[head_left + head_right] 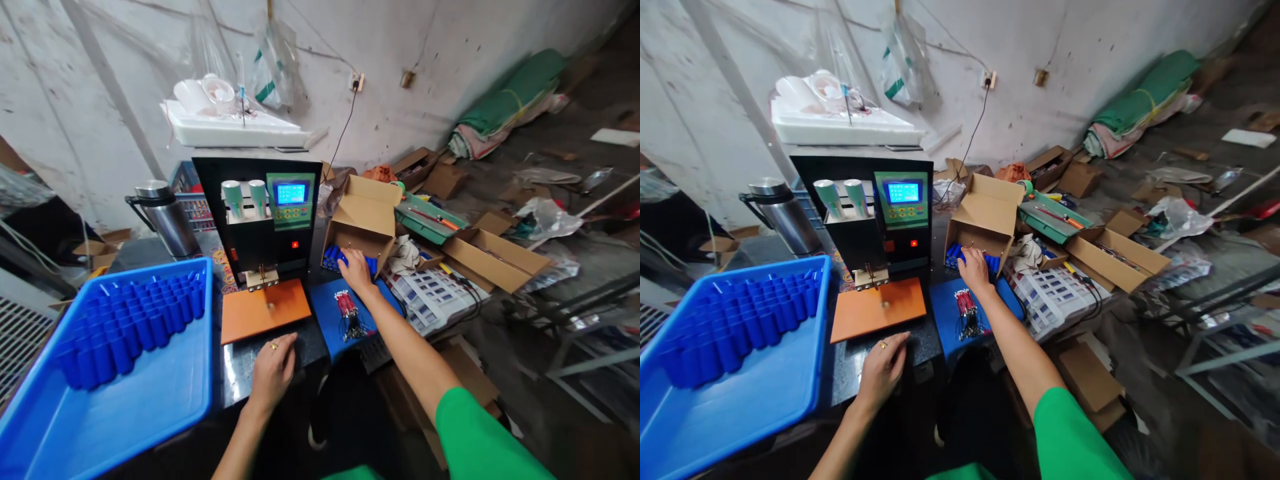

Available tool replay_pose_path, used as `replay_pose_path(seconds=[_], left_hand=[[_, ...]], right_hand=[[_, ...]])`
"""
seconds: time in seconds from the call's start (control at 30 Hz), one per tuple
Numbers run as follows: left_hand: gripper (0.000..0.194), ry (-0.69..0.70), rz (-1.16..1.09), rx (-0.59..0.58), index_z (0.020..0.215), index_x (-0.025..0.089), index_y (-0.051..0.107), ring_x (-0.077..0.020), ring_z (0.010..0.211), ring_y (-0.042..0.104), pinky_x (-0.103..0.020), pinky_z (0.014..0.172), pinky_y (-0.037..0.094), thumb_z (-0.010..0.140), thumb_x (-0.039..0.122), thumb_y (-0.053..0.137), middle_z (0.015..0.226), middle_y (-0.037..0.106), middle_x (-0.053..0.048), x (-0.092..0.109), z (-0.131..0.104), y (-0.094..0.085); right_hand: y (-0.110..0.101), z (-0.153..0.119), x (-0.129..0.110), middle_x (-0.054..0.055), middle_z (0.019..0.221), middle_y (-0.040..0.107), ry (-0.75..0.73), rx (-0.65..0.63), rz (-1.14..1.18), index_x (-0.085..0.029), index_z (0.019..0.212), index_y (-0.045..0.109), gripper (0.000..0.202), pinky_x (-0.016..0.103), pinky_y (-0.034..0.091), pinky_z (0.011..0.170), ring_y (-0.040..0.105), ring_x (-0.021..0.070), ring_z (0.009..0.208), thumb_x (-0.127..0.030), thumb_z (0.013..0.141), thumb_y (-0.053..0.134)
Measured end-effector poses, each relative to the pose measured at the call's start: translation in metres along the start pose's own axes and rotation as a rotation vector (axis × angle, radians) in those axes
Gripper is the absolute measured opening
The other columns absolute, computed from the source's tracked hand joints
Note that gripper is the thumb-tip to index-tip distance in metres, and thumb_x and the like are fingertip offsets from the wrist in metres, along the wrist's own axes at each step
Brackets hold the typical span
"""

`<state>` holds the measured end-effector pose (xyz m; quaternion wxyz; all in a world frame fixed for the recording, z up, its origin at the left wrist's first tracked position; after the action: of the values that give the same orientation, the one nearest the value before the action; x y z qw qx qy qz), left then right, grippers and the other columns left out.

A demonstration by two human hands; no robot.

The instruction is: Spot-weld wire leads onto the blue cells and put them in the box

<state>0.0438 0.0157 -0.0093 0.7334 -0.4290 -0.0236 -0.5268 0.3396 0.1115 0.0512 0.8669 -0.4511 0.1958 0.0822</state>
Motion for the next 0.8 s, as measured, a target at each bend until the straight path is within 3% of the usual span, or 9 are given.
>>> replay_pose_path(seconds=[0.13, 0.23, 0.5, 0.67, 0.8], left_hand=[[0.025, -0.018, -0.005, 0.023, 0.111, 0.021, 0.066, -0.0192, 0.091, 0.071, -0.032, 0.082, 0.057, 0.093, 0.019, 0.048, 0.101, 0.074, -0.006, -0.001, 0.003, -0.001], [0.024, -0.026, -0.001, 0.027, 0.109, 0.020, 0.066, -0.0185, 0.090, 0.071, -0.031, 0.081, 0.057, 0.093, 0.020, 0.048, 0.100, 0.075, -0.006, -0.001, 0.005, -0.001], [0.026, -0.099, -0.008, 0.002, 0.107, 0.020, 0.067, -0.0188, 0.089, 0.072, -0.031, 0.080, 0.058, 0.092, 0.023, 0.047, 0.100, 0.075, -0.006, -0.008, 0.005, 0.002], [0.025, -0.129, 0.006, 0.020, 0.106, 0.021, 0.068, -0.0191, 0.088, 0.072, -0.031, 0.078, 0.058, 0.091, 0.022, 0.047, 0.098, 0.075, -0.006, -0.009, 0.003, -0.001], [0.026, -0.138, -0.009, -0.005, 0.107, 0.021, 0.068, -0.0187, 0.088, 0.071, -0.032, 0.080, 0.057, 0.091, 0.020, 0.047, 0.098, 0.075, -0.006, -0.007, 0.000, 0.000]], right_hand=[[0.007, -0.031, 0.022, 0.006, 0.084, 0.074, 0.174, -0.275, 0.072, -0.019, 0.094, 0.076, 0.020, 0.028, 0.049, 0.079, 0.068, 0.0201, 0.083, -0.021, 0.085, 0.058], [0.015, -0.048, 0.026, 0.003, 0.076, 0.074, 0.213, -0.389, 0.093, -0.019, 0.077, 0.075, 0.017, 0.024, 0.047, 0.071, 0.069, 0.0184, 0.078, -0.016, 0.082, 0.059], [0.040, -0.053, 0.000, 0.006, 0.081, 0.075, 0.133, -0.548, -0.068, -0.021, 0.074, 0.076, 0.006, 0.024, 0.044, 0.067, 0.070, 0.0214, 0.082, -0.020, 0.074, 0.070], [0.042, -0.055, -0.010, 0.010, 0.083, 0.076, 0.116, -0.537, -0.138, -0.021, 0.073, 0.075, 0.010, 0.026, 0.044, 0.067, 0.070, 0.0237, 0.084, -0.015, 0.073, 0.067], [0.046, -0.058, 0.001, 0.011, 0.080, 0.075, 0.189, -0.518, -0.112, -0.019, 0.072, 0.075, 0.015, 0.027, 0.043, 0.066, 0.070, 0.0241, 0.081, -0.012, 0.071, 0.061]])
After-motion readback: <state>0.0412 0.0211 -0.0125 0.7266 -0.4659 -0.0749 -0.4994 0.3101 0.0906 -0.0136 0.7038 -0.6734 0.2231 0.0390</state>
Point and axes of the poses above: each hand's wrist, its own z-axis towards the middle knuckle, its own y-axis out of the palm, x = y × z, the point moved 10 cm from there along z, towards the middle knuckle
